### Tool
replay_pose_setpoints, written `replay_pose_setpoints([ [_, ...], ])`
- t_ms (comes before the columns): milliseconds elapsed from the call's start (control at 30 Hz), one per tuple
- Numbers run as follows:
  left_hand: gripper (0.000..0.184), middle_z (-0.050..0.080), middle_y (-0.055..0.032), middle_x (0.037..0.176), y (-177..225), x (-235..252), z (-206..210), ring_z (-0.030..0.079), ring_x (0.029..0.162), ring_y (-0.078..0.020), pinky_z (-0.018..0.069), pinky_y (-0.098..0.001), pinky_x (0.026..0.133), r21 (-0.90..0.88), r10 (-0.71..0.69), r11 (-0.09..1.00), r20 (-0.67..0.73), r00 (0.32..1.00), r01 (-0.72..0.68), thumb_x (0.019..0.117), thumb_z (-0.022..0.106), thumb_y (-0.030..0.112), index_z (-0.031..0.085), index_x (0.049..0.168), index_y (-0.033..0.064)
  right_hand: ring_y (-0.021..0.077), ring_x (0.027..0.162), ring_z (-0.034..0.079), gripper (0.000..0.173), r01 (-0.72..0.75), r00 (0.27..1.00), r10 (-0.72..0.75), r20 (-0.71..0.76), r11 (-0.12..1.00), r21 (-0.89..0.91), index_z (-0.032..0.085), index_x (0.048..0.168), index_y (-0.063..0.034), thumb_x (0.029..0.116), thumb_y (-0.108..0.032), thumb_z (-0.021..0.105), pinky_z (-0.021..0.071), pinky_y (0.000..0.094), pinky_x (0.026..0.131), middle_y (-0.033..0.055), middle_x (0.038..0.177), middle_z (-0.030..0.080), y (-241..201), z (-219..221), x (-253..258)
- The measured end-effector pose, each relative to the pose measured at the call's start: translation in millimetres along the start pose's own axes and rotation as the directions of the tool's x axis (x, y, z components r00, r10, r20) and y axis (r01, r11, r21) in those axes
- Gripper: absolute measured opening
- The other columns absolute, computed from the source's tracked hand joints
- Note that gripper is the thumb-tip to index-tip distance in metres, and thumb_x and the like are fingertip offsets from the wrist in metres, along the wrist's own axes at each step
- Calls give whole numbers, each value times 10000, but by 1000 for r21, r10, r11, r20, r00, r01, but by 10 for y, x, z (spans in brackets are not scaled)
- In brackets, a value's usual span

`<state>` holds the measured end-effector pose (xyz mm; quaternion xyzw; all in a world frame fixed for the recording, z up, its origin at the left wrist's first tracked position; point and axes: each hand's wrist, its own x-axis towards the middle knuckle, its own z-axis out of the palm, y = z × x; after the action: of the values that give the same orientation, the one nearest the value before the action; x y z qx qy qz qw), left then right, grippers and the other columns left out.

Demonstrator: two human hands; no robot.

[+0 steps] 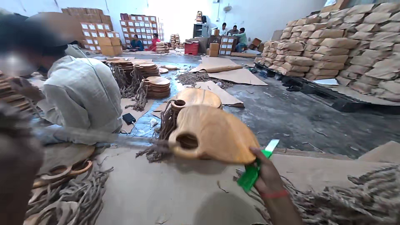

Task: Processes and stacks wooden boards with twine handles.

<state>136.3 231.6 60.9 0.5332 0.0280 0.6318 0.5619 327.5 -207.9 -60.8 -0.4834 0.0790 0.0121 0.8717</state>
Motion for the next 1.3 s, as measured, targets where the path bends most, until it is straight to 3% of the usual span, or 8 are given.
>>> replay_pose_setpoints([
  [67, 191, 640, 118, 950, -484, 450, 78, 596, 793, 16, 511, -162, 729, 128, -106, 988, 172, 979, 84, 1121, 396, 214, 573, 1184, 181, 33, 485, 496, 69, 82, 996, -80, -32, 995, 62, 586, 1014, -95, 1044, -133, 536, 468, 171, 459, -14, 680, 572, -75, 405, 424],
  [200, 198, 649, 73, 940, -842, 837, 609, 562, 676, 8, 496, -183, 633, 365, -419, 869, 188, 888, 333, 1117, 425, 247, 540, 1210, 116, 44, 578, 505, 76, 161, 986, -156, -64, 983, 83, 522, 1093, -119, 1032, -144, 560, 496, 203, 577, -32, 747, 513, 21, 1274, 1257],
  [400, 148, 649, -9, 960, -1289, 1056, 1016, 674, 776, -47, 583, -210, 761, 245, -428, 896, 245, 870, 371, 1097, 464, 104, 488, 1226, 34, 120, 677, 502, 286, 68, 966, -83, -246, 995, -68, 514, 1194, -73, 993, -219, 655, 472, 296, 629, 36, 859, 495, 464, 1901, 1872],
  [633, 183, 657, -33, 976, -1646, 893, 806, 693, 806, -64, 596, -223, 779, 256, -521, 847, 219, 825, 467, 1090, 470, 74, 498, 1261, 16, 228, 1000, 588, 613, 47, 954, -123, -275, 962, -269, 433, 1428, -2, 984, -323, 707, 516, 412, 877, 159, 1175, 574, 680, 1674, 2107],
  [700, 189, 653, -38, 992, -1712, 836, 783, 691, 809, -63, 594, -219, 784, 271, -530, 839, 211, 821, 471, 1082, 489, 64, 501, 1263, 12, 180, 906, 602, 673, 50, 966, -148, -212, 911, -409, 409, 1444, 5, 969, -347, 731, 531, 346, 807, 141, 1130, 578, 574, 1623, 2184],
  [967, 129, 644, -26, 937, -1640, 697, 661, 674, 750, -51, 593, -202, 749, 283, -508, 847, 182, 842, 450, 1056, 539, 44, 532, 1184, 32, 83, 701, 554, 379, 37, 993, -94, -78, 839, -543, 508, 1269, -22, 933, -46, 681, 503, 253, 655, 33, 907, 562, 350, 1247, 2376],
  [1133, 132, 643, -26, 922, -1498, 571, 655, 670, 744, -63, 590, -209, 742, 252, -517, 845, 156, 842, 472, 1060, 538, 58, 530, 1189, 32, 122, 827, 638, 471, 60, 996, -87, -24, 835, -547, 452, 1395, 8, 975, -79, 647, 550, 286, 759, 98, 1066, 620, 203, 1322, 2214],
  [1300, 345, 659, -177, 1088, -1710, 281, 399, 668, 827, -161, 584, -323, 791, 517, -576, 747, 189, 795, 418, 1038, 553, 44, 510, 1364, -63, 10, 763, 645, 132, 6, 954, 75, 290, 962, -271, 571, 1120, -130, 1088, -197, 462, 554, 176, 709, -64, 889, 658, 601, 660, 1355],
])
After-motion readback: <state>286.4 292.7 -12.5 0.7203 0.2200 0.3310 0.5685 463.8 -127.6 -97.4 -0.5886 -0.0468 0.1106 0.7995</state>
